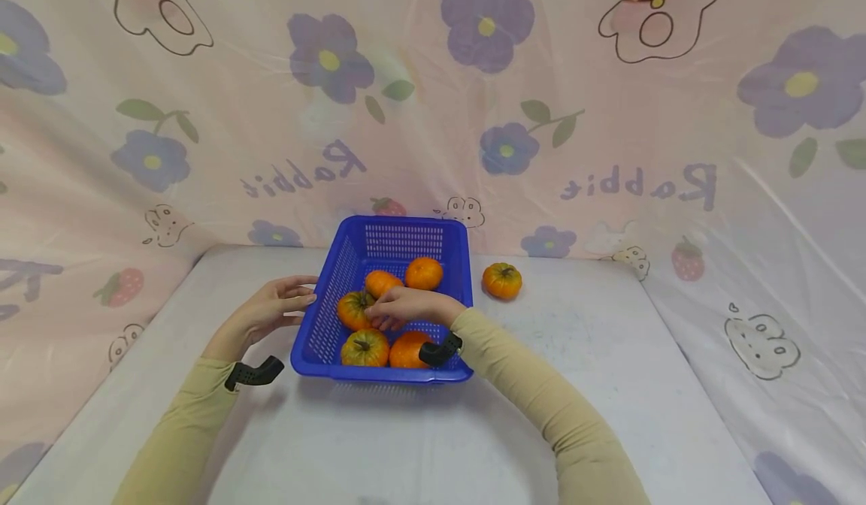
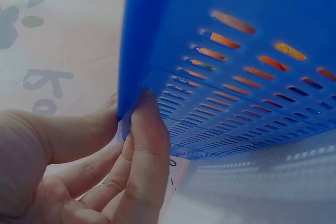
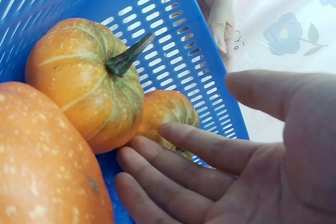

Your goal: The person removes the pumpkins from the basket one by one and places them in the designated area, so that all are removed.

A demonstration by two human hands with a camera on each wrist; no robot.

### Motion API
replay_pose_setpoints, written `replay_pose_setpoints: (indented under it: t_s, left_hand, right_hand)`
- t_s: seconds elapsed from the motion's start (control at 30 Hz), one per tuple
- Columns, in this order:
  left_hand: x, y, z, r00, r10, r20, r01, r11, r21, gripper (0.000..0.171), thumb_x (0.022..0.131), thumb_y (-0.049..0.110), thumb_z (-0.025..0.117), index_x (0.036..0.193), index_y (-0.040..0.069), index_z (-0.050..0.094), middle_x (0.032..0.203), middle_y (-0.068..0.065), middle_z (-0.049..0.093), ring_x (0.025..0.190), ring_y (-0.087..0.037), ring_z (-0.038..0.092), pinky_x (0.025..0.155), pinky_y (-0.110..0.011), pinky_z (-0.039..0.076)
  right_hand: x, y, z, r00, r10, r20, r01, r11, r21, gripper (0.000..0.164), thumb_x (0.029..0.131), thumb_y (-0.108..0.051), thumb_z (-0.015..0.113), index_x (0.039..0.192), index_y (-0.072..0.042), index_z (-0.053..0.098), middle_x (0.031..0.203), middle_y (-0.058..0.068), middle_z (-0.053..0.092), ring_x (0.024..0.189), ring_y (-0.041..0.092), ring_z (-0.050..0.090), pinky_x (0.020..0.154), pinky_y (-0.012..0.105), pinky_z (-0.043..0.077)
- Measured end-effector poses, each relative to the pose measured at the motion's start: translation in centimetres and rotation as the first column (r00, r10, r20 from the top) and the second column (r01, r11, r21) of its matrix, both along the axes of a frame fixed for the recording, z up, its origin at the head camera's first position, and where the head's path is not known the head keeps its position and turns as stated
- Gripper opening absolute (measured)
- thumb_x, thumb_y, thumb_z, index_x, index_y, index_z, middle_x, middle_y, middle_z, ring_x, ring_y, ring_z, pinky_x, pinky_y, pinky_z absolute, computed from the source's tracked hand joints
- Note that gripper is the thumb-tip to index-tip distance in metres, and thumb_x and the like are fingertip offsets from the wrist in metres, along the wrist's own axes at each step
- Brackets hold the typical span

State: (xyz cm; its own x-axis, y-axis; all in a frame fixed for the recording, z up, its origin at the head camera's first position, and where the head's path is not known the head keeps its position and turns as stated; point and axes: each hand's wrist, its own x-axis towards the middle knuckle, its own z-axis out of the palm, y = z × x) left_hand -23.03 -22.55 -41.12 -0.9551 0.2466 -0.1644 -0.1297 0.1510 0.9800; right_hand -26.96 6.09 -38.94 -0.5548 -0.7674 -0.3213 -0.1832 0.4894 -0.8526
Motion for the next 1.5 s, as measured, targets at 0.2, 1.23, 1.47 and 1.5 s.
replay_pose_setpoints:
  t_s: [0.2,1.23,1.47,1.5]
  left_hand:
    - [0.0,0.0,-0.1,1.0,0.004,0.005,-0.004,1.0,-0.001,0.056,0.095,0.012,0.061,0.143,-0.001,0.035,0.118,-0.02,0.055,0.092,-0.022,0.06,0.079,-0.035,0.055]
    - [-0.2,-0.1,-0.1,1.0,0.001,0.0,-0.001,1.0,0.007,0.055,0.095,0.011,0.061,0.143,-0.001,0.036,0.118,-0.02,0.055,0.092,-0.021,0.06,0.08,-0.036,0.055]
    - [-0.3,0.0,0.0,1.0,0.001,0.0,-0.001,1.0,0.0,0.055,0.095,0.011,0.06,0.143,-0.001,0.036,0.119,-0.02,0.054,0.093,-0.021,0.06,0.081,-0.036,0.055]
    - [-0.3,0.0,0.0,1.0,0.002,0.001,-0.002,1.0,0.0,0.054,0.095,0.011,0.06,0.143,-0.001,0.036,0.119,-0.02,0.054,0.093,-0.021,0.06,0.081,-0.036,0.055]
  right_hand:
    - [-0.1,-0.2,-0.4,1.0,0.008,0.005,-0.008,1.0,0.018,0.037,0.101,-0.027,0.049,0.117,0.002,0.064,0.111,0.011,0.065,0.103,0.025,0.062,0.092,0.045,0.048]
    - [0.0,-0.7,-0.5,0.998,0.013,0.054,-0.017,0.998,0.058,0.024,0.098,-0.026,0.055,0.108,-0.005,0.058,0.107,0.006,0.06,0.1,0.02,0.06,0.09,0.039,0.05]
    - [-0.1,-0.5,-0.7,0.999,0.039,0.031,-0.041,0.997,0.064,0.027,0.092,-0.02,0.066,0.113,-0.006,0.058,0.106,0.008,0.059,0.095,0.02,0.06,0.089,0.038,0.05]
    - [0.0,-0.4,-0.7,0.999,0.041,0.024,-0.042,0.997,0.071,0.029,0.091,-0.02,0.067,0.115,-0.007,0.058,0.106,0.007,0.059,0.094,0.02,0.06,0.089,0.038,0.05]
